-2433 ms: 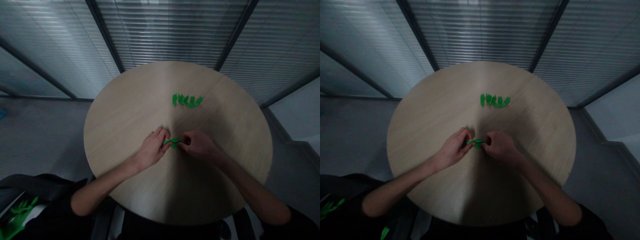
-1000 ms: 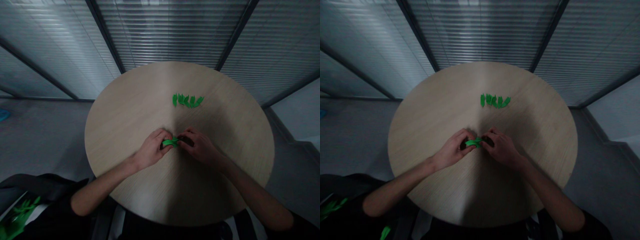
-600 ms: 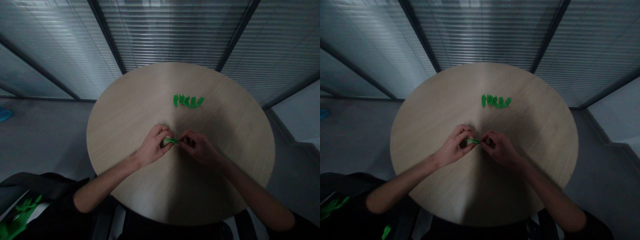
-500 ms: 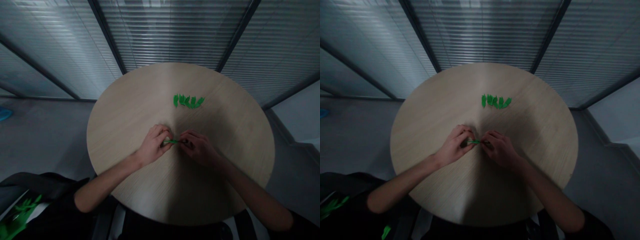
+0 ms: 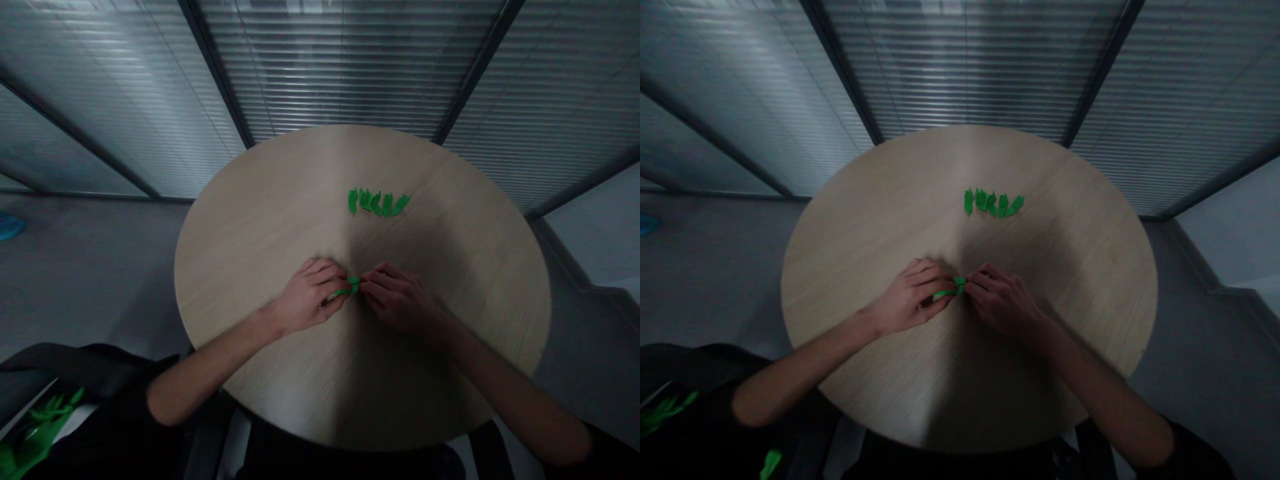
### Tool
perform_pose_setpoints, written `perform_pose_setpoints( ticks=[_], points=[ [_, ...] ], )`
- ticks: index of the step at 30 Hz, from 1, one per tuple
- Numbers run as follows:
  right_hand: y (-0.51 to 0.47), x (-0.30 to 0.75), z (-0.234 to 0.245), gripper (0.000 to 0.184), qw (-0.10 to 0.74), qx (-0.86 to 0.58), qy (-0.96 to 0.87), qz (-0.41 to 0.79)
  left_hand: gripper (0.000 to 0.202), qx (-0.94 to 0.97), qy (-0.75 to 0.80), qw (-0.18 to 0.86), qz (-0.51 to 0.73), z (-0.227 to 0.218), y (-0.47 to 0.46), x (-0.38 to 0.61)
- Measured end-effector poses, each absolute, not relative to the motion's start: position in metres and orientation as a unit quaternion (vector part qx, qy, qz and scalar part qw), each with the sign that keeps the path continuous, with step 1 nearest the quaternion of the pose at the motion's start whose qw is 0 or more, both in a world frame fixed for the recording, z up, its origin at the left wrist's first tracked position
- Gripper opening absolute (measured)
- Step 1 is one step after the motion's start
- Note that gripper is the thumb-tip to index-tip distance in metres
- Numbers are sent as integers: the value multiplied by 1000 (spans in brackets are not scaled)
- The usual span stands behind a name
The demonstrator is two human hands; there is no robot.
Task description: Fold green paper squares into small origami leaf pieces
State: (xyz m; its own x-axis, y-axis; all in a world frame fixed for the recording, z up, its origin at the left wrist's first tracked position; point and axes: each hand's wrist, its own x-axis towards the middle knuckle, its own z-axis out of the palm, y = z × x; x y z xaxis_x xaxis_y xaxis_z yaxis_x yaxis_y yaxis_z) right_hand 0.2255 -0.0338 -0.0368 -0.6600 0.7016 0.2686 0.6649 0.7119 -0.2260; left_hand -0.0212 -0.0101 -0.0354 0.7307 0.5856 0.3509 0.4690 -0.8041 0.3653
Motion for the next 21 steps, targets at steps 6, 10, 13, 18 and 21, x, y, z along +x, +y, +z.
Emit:
perform_pose_setpoints(
  ticks=[6,10,13,18,21],
  points=[
    [-34,225,-33,22,191,-393,-895,82,24,931,261,158,202,-34,-10,-25],
    [-33,224,-35,21,191,-380,-901,84,24,922,262,193,210,-34,-9,-26],
    [-33,224,-38,21,195,-367,-907,65,25,917,270,196,216,-34,-10,-25],
    [-33,222,-41,20,204,-354,-913,18,26,924,284,144,213,-34,-12,-24],
    [-33,221,-41,18,217,-345,-913,1,26,930,278,122,208,-34,-13,-24]
  ],
)
